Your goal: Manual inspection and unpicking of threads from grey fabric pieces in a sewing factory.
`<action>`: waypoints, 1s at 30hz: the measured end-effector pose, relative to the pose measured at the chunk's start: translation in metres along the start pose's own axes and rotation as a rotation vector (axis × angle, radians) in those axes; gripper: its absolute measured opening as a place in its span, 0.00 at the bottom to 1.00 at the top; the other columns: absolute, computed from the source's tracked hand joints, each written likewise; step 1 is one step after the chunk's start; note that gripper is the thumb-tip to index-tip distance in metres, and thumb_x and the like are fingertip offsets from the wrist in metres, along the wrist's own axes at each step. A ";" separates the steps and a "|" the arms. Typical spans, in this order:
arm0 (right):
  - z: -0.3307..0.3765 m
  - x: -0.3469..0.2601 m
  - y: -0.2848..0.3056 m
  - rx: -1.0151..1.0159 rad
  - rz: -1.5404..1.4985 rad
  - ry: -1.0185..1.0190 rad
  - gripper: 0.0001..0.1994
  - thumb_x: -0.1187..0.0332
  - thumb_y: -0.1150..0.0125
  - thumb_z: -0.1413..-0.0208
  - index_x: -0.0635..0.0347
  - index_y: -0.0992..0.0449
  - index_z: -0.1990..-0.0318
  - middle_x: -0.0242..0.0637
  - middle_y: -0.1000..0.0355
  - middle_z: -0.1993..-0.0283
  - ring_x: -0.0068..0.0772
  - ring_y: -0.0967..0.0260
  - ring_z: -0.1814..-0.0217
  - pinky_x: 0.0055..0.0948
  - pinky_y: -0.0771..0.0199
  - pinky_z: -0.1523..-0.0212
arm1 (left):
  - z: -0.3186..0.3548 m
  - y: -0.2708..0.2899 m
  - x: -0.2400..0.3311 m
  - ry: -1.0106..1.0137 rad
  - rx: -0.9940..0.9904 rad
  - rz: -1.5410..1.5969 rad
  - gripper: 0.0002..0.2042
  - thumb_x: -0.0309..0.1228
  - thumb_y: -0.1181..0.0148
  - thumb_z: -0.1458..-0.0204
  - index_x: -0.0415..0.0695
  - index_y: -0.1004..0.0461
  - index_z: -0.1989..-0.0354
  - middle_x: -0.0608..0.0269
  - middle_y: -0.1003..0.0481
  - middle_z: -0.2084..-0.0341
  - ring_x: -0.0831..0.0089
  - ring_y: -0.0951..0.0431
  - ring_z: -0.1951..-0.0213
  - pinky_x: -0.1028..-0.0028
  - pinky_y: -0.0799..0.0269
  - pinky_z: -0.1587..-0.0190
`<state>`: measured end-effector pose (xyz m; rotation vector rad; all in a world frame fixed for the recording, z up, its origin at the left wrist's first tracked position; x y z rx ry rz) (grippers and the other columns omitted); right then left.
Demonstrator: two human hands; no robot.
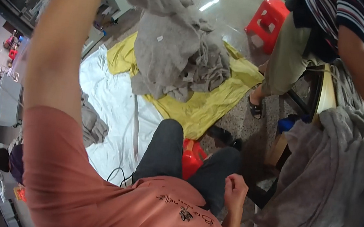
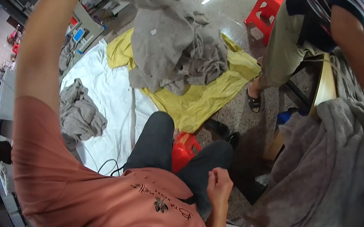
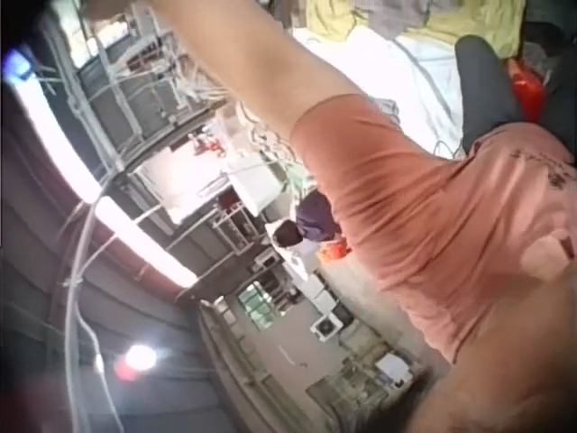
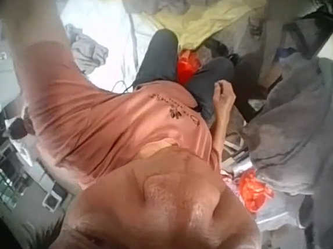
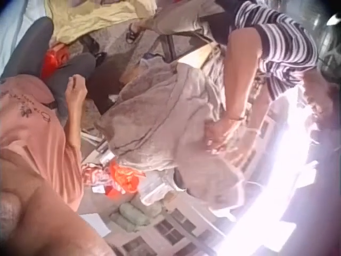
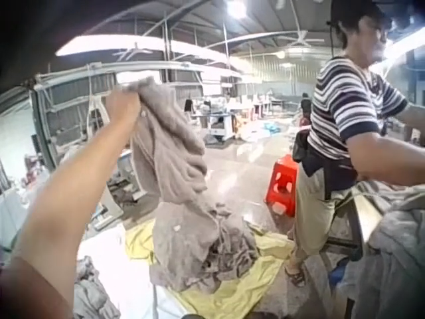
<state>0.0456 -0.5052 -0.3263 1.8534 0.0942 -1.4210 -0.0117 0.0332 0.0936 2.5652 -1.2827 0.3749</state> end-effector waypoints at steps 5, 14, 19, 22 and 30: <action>-0.005 0.008 -0.017 -0.081 0.126 -0.047 0.04 0.77 0.44 0.59 0.62 0.32 0.74 0.43 0.34 0.76 0.44 0.34 0.78 0.32 0.35 0.78 | 0.223 -0.099 -0.076 0.047 -0.838 -0.182 0.20 0.44 0.42 0.66 0.39 0.27 0.70 0.46 0.28 0.68 0.55 0.28 0.62 0.64 0.33 0.58; 0.003 0.002 -0.022 -0.145 0.264 0.066 0.06 0.73 0.43 0.60 0.61 0.32 0.72 0.43 0.34 0.74 0.46 0.34 0.74 0.36 0.34 0.77 | 0.518 0.029 0.122 -0.199 -1.880 0.694 0.09 0.31 0.40 0.67 0.39 0.29 0.77 0.51 0.28 0.80 0.59 0.27 0.75 0.68 0.32 0.72; 0.010 -0.008 -0.042 -0.193 0.271 0.154 0.09 0.67 0.44 0.59 0.60 0.36 0.74 0.41 0.37 0.75 0.44 0.35 0.76 0.36 0.34 0.79 | 0.467 0.113 0.251 -0.471 -1.802 1.051 0.10 0.25 0.40 0.65 0.38 0.32 0.73 0.58 0.29 0.78 0.65 0.27 0.77 0.73 0.33 0.73; 0.036 0.001 -0.008 -0.099 0.231 0.089 0.08 0.68 0.45 0.58 0.61 0.37 0.74 0.42 0.37 0.75 0.46 0.35 0.76 0.38 0.34 0.78 | 0.460 0.144 0.330 -0.409 -1.825 1.076 0.13 0.24 0.38 0.66 0.38 0.32 0.69 0.58 0.29 0.74 0.65 0.27 0.74 0.73 0.32 0.72; 0.072 0.011 0.029 0.004 0.176 0.025 0.09 0.68 0.45 0.57 0.64 0.35 0.74 0.47 0.34 0.74 0.50 0.34 0.74 0.41 0.33 0.75 | 0.393 0.310 0.530 -1.052 -0.650 1.588 0.20 0.31 0.47 0.59 0.46 0.36 0.54 0.52 0.38 0.53 0.57 0.38 0.51 0.63 0.37 0.54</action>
Point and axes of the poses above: each hand's wrist, its own z-axis away from the middle knuckle, its own y-axis out of the back of the hand, x = y × z, the point moved 10 cm from there along -z, towards the middle knuckle
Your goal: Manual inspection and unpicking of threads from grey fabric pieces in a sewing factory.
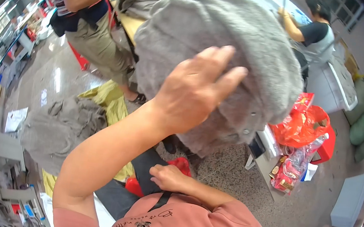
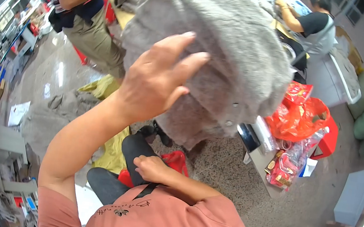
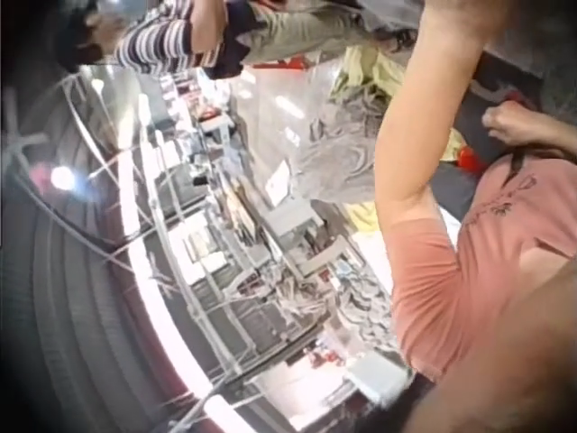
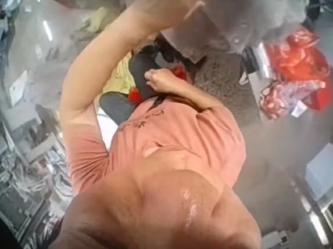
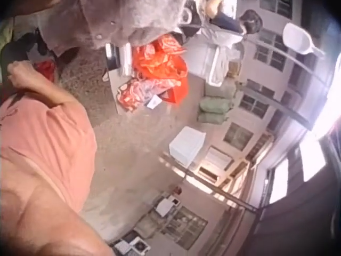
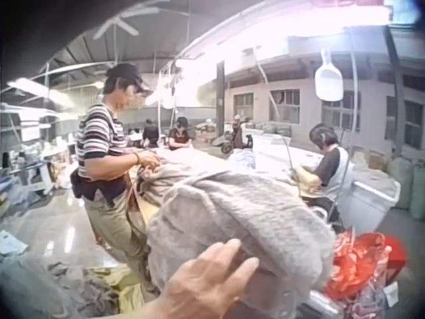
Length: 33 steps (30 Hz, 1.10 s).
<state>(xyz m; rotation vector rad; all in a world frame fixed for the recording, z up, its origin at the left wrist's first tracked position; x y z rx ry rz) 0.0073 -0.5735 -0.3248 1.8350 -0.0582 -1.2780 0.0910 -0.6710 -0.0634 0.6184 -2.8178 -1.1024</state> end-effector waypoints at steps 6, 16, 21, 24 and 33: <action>0.020 0.007 -0.013 -0.124 0.018 -0.025 0.10 0.67 0.45 0.58 0.64 0.35 0.72 0.47 0.34 0.72 0.49 0.34 0.70 0.42 0.35 0.71 | -0.064 -0.084 0.069 -0.291 -0.008 -0.094 0.15 0.33 0.53 0.56 0.48 0.31 0.57 0.60 0.35 0.55 0.60 0.41 0.48 0.50 0.46 0.52; 0.050 0.046 0.079 0.403 -0.438 -0.267 0.10 0.70 0.45 0.56 0.61 0.35 0.66 0.39 0.35 0.72 0.34 0.34 0.73 0.29 0.35 0.74 | -0.037 0.096 -0.036 0.250 0.293 0.305 0.11 0.22 0.46 0.59 0.39 0.30 0.64 0.61 0.27 0.68 0.73 0.27 0.64 0.77 0.32 0.62; 0.042 0.045 0.115 0.551 -0.983 -0.095 0.13 0.70 0.46 0.55 0.58 0.35 0.59 0.34 0.33 0.65 0.28 0.35 0.71 0.27 0.35 0.72 | 0.026 0.204 -0.068 0.476 0.418 0.003 0.24 0.39 0.53 0.52 0.38 0.43 0.48 0.58 0.37 0.51 0.66 0.39 0.47 0.66 0.45 0.46; 0.039 0.039 0.125 0.537 -1.688 0.219 0.17 0.70 0.45 0.55 0.56 0.36 0.55 0.34 0.35 0.57 0.36 0.35 0.65 0.32 0.35 0.64 | 0.033 0.218 -0.053 0.239 0.283 0.101 0.21 0.38 0.57 0.51 0.38 0.41 0.51 0.55 0.36 0.55 0.64 0.36 0.51 0.66 0.45 0.49; 0.061 0.045 0.115 0.594 -1.947 0.136 0.23 0.65 0.47 0.52 0.62 0.41 0.47 0.37 0.40 0.48 0.40 0.40 0.50 0.34 0.40 0.49 | 0.165 0.241 0.056 0.147 -0.272 1.248 0.05 0.24 0.49 0.54 0.35 0.29 0.72 0.50 0.29 0.77 0.54 0.27 0.68 0.67 0.33 0.72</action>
Point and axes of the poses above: each hand's wrist, its own z-axis away from the middle knuckle, its own y-axis out of the back of the hand, x = y × z, the point moved 10 cm from there along -z, towards the middle knuckle
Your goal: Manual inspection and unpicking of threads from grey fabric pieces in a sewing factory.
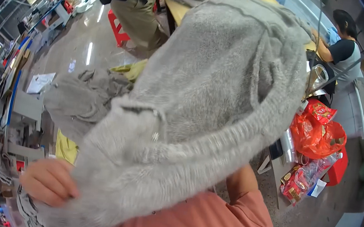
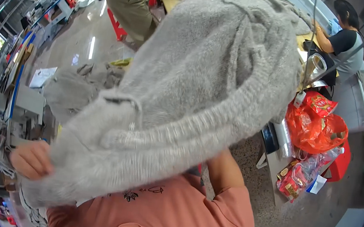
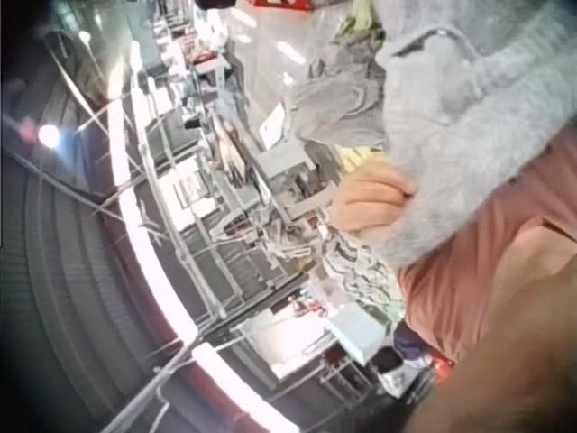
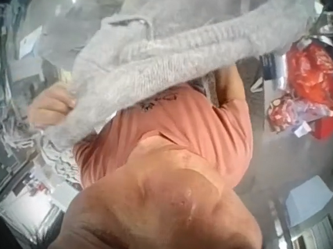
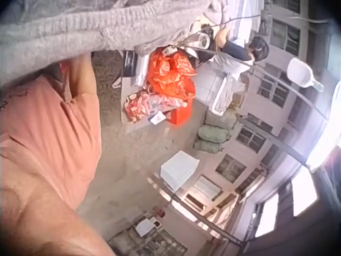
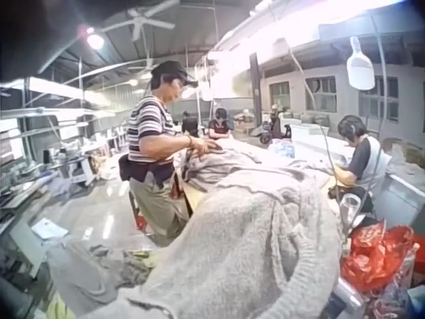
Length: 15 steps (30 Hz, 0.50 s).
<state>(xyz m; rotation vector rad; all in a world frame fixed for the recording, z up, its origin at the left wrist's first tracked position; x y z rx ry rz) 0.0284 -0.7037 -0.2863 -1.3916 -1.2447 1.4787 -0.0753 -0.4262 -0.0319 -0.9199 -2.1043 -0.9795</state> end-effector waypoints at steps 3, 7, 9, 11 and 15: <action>-0.024 0.028 -0.027 -0.016 0.139 -0.081 0.23 0.65 0.47 0.52 0.62 0.41 0.47 0.38 0.40 0.48 0.39 0.41 0.50 0.33 0.40 0.49 | -0.003 -0.065 -0.021 0.223 0.137 0.071 0.05 0.20 0.53 0.55 0.30 0.31 0.74 0.47 0.30 0.75 0.53 0.27 0.69 0.66 0.32 0.72; -0.053 0.072 -0.054 -0.015 0.355 -0.070 0.24 0.65 0.47 0.52 0.63 0.40 0.47 0.38 0.40 0.48 0.39 0.41 0.49 0.33 0.41 0.48 | 0.003 -0.099 -0.069 0.202 0.015 0.250 0.11 0.18 0.53 0.66 0.31 0.32 0.70 0.47 0.32 0.74 0.52 0.29 0.68 0.66 0.32 0.68; -0.047 0.073 -0.065 -0.040 0.459 -0.073 0.24 0.65 0.47 0.52 0.63 0.40 0.47 0.38 0.40 0.48 0.38 0.42 0.48 0.32 0.41 0.48 | 0.000 -0.106 -0.068 0.174 0.013 0.293 0.14 0.19 0.52 0.69 0.32 0.32 0.68 0.49 0.32 0.74 0.53 0.30 0.67 0.66 0.32 0.67; -0.036 0.081 -0.074 -0.040 0.557 -0.037 0.24 0.65 0.46 0.52 0.63 0.40 0.47 0.38 0.40 0.47 0.38 0.42 0.48 0.32 0.41 0.48 | -0.005 -0.116 -0.086 0.315 -0.118 0.271 0.16 0.21 0.50 0.71 0.34 0.31 0.67 0.53 0.31 0.72 0.56 0.30 0.67 0.69 0.33 0.65; -0.012 0.090 -0.088 -0.011 0.746 0.043 0.24 0.64 0.46 0.52 0.64 0.40 0.47 0.38 0.40 0.47 0.37 0.42 0.47 0.31 0.42 0.47 | -0.038 -0.083 -0.087 0.279 -0.311 0.016 0.19 0.25 0.45 0.69 0.36 0.32 0.63 0.58 0.29 0.71 0.58 0.30 0.65 0.68 0.33 0.64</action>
Point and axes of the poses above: each hand's wrist, its own z-axis away from the middle knuckle, its own y-axis out of the back of the hand, x = y × z, the point moved 10 cm from there along -z, towards the middle knuckle
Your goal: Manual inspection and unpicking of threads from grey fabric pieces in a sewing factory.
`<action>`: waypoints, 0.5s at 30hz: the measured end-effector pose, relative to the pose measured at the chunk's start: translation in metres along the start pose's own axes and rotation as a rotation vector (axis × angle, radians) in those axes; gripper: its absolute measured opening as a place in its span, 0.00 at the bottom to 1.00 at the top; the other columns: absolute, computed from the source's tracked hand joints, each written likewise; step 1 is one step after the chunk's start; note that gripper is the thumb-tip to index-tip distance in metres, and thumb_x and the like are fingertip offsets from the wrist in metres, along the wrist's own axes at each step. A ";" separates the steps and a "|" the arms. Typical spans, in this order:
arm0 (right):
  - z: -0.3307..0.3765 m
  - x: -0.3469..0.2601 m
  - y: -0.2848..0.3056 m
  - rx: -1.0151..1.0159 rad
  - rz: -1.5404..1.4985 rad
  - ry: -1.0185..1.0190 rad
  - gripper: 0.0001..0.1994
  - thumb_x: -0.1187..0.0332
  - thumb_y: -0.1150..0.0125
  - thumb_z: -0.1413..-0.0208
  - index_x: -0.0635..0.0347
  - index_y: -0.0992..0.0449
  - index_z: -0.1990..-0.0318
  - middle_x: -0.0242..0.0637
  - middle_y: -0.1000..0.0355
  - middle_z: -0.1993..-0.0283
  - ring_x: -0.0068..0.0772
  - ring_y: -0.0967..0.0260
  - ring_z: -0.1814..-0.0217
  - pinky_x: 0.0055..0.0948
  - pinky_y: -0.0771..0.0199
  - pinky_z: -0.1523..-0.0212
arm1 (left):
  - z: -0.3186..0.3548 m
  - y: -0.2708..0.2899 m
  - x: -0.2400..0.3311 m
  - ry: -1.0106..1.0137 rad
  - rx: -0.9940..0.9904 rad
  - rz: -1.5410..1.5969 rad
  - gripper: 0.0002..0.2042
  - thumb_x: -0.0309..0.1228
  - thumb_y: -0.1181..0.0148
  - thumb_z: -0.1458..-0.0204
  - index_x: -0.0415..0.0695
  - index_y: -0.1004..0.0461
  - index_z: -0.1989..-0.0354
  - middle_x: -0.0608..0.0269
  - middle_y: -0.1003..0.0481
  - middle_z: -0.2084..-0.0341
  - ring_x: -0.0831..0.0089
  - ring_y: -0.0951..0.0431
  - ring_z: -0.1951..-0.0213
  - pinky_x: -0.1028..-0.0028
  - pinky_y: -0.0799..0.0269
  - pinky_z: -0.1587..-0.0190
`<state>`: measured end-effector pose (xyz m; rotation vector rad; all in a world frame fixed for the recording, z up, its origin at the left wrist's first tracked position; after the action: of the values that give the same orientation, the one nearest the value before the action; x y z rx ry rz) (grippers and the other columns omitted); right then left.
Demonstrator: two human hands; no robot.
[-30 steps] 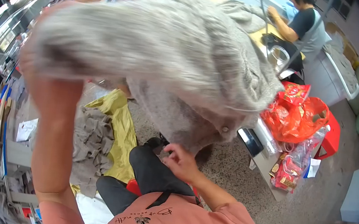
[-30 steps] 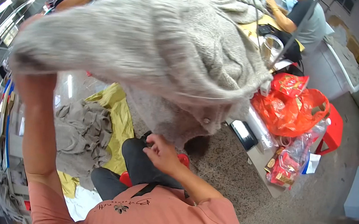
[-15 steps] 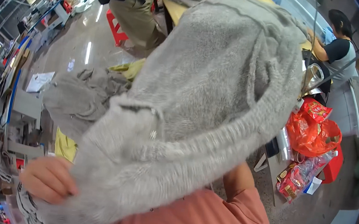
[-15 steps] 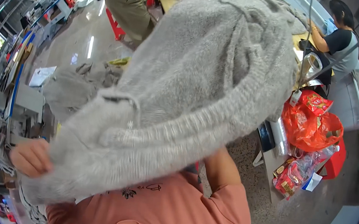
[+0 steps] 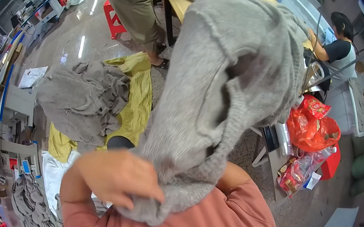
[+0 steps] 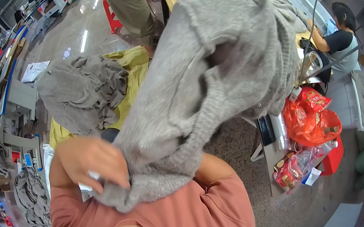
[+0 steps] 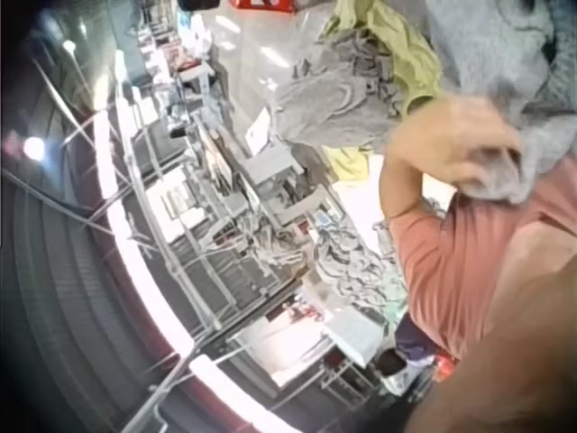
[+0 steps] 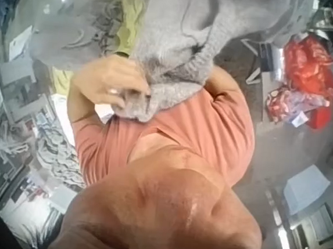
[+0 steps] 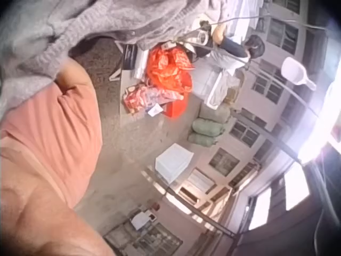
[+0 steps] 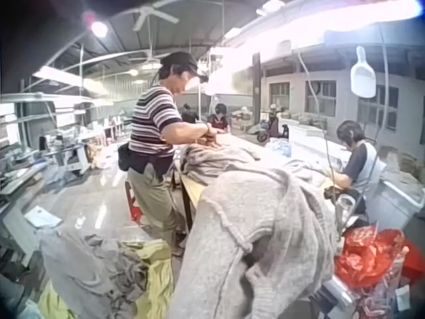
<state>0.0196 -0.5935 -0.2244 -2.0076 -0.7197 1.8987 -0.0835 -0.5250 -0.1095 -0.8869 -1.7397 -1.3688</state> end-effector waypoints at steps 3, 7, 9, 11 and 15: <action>0.006 0.012 -0.011 0.016 0.124 -0.017 0.24 0.64 0.46 0.52 0.64 0.40 0.47 0.38 0.40 0.47 0.37 0.43 0.47 0.30 0.42 0.47 | -0.023 0.082 -0.028 0.104 0.375 -0.548 0.19 0.30 0.44 0.66 0.42 0.31 0.61 0.56 0.33 0.60 0.58 0.33 0.56 0.63 0.36 0.57; 0.026 0.034 0.025 -0.067 0.145 -0.174 0.25 0.64 0.46 0.53 0.65 0.40 0.47 0.38 0.40 0.47 0.36 0.43 0.47 0.30 0.42 0.47 | -0.087 0.016 -0.130 0.105 0.131 -1.068 0.17 0.29 0.46 0.65 0.46 0.30 0.61 0.54 0.38 0.53 0.59 0.38 0.50 0.55 0.42 0.54; 0.036 0.047 0.040 -0.137 0.169 -0.277 0.25 0.64 0.45 0.53 0.65 0.40 0.48 0.38 0.40 0.47 0.35 0.42 0.47 0.29 0.42 0.47 | -0.076 -0.056 -0.216 0.290 -0.219 -0.855 0.12 0.28 0.46 0.65 0.45 0.28 0.67 0.55 0.31 0.63 0.62 0.32 0.57 0.56 0.40 0.56; 0.044 0.065 0.059 -0.188 0.194 -0.378 0.25 0.64 0.45 0.53 0.65 0.40 0.48 0.38 0.40 0.47 0.34 0.42 0.47 0.29 0.42 0.47 | -0.055 -0.079 -0.263 0.453 -0.125 -0.298 0.06 0.29 0.48 0.61 0.44 0.26 0.75 0.58 0.27 0.75 0.66 0.28 0.67 0.65 0.36 0.62; 0.067 0.117 0.066 -0.321 0.206 -0.588 0.25 0.64 0.45 0.53 0.66 0.40 0.48 0.39 0.40 0.47 0.32 0.42 0.48 0.28 0.42 0.47 | 0.087 0.053 -0.213 0.508 0.912 -0.362 0.07 0.28 0.50 0.58 0.38 0.28 0.78 0.63 0.29 0.82 0.76 0.31 0.76 0.76 0.35 0.73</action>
<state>-0.0347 -0.5948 -0.3643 -1.7355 -1.0467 2.6919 0.0546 -0.4457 -0.2838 0.2644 -1.8529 -0.7315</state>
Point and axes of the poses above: each hand's wrist, its own z-axis away from the middle knuckle, its own y-axis out of the back of the hand, x = y × z, the point moved 10 cm from there along -z, towards the middle knuckle
